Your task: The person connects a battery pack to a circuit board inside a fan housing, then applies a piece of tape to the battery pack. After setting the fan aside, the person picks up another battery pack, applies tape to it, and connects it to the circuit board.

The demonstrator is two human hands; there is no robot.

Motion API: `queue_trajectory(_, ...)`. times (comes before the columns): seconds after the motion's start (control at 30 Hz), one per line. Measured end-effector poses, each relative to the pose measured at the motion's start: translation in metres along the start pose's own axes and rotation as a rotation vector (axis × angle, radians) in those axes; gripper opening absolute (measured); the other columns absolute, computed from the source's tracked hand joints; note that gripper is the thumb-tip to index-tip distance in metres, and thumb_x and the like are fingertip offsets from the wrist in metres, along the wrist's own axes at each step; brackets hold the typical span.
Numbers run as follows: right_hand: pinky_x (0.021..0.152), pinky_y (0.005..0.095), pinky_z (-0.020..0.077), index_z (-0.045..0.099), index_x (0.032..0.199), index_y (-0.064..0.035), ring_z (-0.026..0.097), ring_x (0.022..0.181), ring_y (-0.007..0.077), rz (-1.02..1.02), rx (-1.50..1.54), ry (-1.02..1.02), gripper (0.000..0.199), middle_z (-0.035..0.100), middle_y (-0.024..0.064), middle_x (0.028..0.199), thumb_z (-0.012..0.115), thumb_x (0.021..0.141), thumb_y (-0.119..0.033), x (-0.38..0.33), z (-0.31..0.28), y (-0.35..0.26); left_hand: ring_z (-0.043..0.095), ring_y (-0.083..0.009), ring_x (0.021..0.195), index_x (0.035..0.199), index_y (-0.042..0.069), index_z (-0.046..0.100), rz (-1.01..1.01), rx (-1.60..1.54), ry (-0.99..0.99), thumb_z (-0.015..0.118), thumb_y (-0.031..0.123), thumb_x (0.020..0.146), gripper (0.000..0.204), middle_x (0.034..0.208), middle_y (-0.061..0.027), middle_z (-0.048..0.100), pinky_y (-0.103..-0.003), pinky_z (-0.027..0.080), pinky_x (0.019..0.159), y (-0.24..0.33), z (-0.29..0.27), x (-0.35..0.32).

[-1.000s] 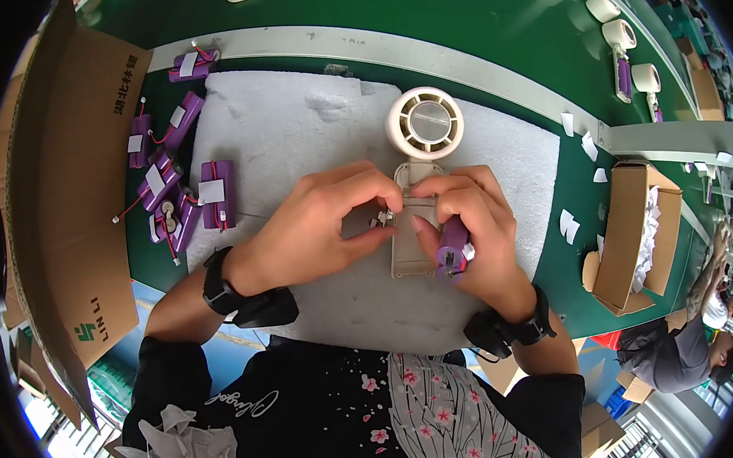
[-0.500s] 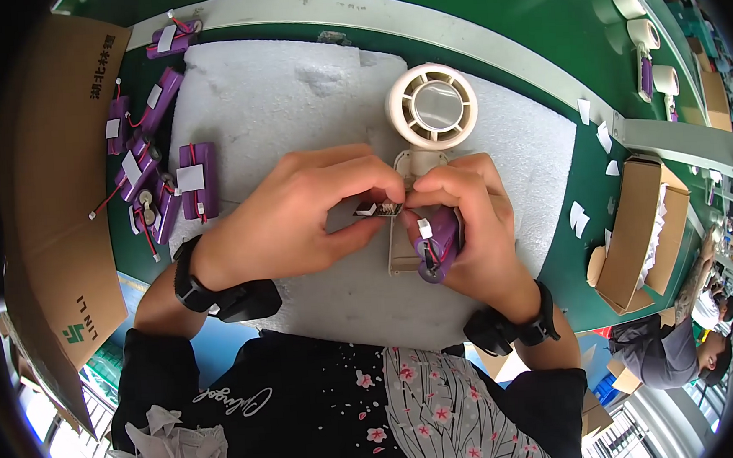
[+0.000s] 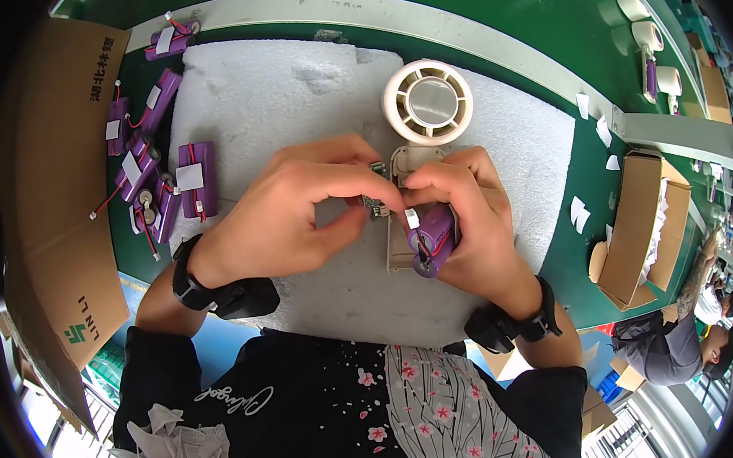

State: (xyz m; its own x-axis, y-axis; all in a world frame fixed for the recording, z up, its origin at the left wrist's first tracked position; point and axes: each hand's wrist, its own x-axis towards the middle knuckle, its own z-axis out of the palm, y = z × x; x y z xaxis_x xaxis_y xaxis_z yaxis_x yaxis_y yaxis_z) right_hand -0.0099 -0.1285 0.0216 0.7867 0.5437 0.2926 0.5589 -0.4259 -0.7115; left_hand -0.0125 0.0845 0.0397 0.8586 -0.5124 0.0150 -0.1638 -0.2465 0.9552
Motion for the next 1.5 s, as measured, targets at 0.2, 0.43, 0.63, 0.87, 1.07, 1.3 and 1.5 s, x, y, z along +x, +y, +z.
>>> queue_trajectory(0.2, 0.075, 0.0307, 0.0440, 0.053, 0.115, -0.0085, 0.054, 0.084, 0.0220, -0.008, 0.056, 0.005, 0.059, 0.069, -0.0001, 0.090, 0.076, 0.062, 0.001, 0.000, -0.003, 0.000, 0.063, -0.0220, 0.079, 0.096, 0.007, 0.067, 0.016, -0.083, 0.072, 0.068, -0.010, 0.070, 0.032, 0.092, -0.0092, 0.061, -0.030, 0.053, 0.069, -0.001, 0.014, 0.002)
queue_trajectory(0.43, 0.077, 0.0319, 0.0443, 0.051, 0.120, -0.0073, 0.054, 0.087, 0.0232, -0.008, 0.056, -0.020, 0.061, 0.069, 0.0013, 0.094, 0.076, 0.064, 0.001, 0.000, -0.003, 0.000, 0.066, -0.0210, 0.085, 0.099, 0.005, 0.066, 0.020, -0.062, 0.073, 0.069, -0.011, 0.070, 0.033, 0.096, -0.0108, 0.064, -0.029, 0.055, 0.074, -0.002, 0.010, 0.002)
queue_trajectory(0.63, 0.078, 0.0329, 0.0444, 0.050, 0.117, -0.0071, 0.054, 0.088, 0.0242, 0.016, 0.127, -0.014, 0.057, 0.068, 0.0016, 0.094, 0.077, 0.067, -0.001, -0.002, -0.001, 0.001, 0.067, -0.0200, 0.090, 0.101, 0.002, 0.065, -0.039, -0.195, 0.112, 0.068, -0.012, 0.072, 0.032, 0.099, -0.0104, 0.065, -0.028, 0.057, 0.078, -0.003, 0.010, 0.000)
queue_trajectory(0.87, 0.074, 0.0328, 0.0448, 0.050, 0.107, -0.0064, 0.054, 0.085, 0.0230, 0.028, 0.218, 0.019, 0.046, 0.067, 0.0035, 0.090, 0.077, 0.069, -0.003, -0.005, -0.004, 0.003, 0.067, -0.0182, 0.084, 0.101, 0.001, 0.064, 0.002, -0.126, 0.102, 0.068, -0.013, 0.071, 0.033, 0.098, -0.0106, 0.065, -0.027, 0.057, 0.071, -0.003, 0.013, 0.003)
queue_trajectory(1.07, 0.069, 0.0301, 0.0446, 0.051, 0.103, -0.0043, 0.055, 0.078, 0.0194, 0.143, 0.450, 0.092, 0.038, 0.064, 0.0089, 0.084, 0.075, 0.075, -0.011, -0.015, -0.012, 0.011, 0.065, -0.0154, 0.079, 0.102, 0.001, 0.064, 0.041, -0.020, 0.026, 0.067, -0.012, 0.070, 0.034, 0.097, -0.0099, 0.064, -0.026, 0.053, 0.063, 0.002, 0.012, 0.006)
queue_trajectory(1.3, 0.062, 0.0266, 0.0415, 0.055, 0.096, 0.0014, 0.053, 0.069, 0.0157, 0.268, 0.551, 0.264, 0.027, 0.059, 0.0132, 0.083, 0.059, 0.088, -0.024, -0.019, -0.022, 0.005, 0.061, -0.0124, 0.075, 0.098, 0.004, 0.064, -0.035, -0.197, 0.072, 0.063, -0.012, 0.071, 0.031, 0.095, -0.0084, 0.062, -0.024, 0.049, 0.061, 0.000, 0.018, 0.006)
queue_trajectory(1.5, 0.059, 0.0281, 0.0437, 0.058, 0.096, 0.0034, 0.055, 0.067, 0.0188, 0.016, 0.178, 0.215, 0.024, 0.058, 0.0134, 0.081, 0.063, 0.084, -0.017, -0.014, -0.022, 0.011, 0.059, -0.0114, 0.080, 0.098, 0.003, 0.064, -0.001, -0.229, -0.014, 0.059, -0.012, 0.072, 0.031, 0.095, -0.0077, 0.059, -0.023, 0.048, 0.064, -0.011, 0.015, 0.004)
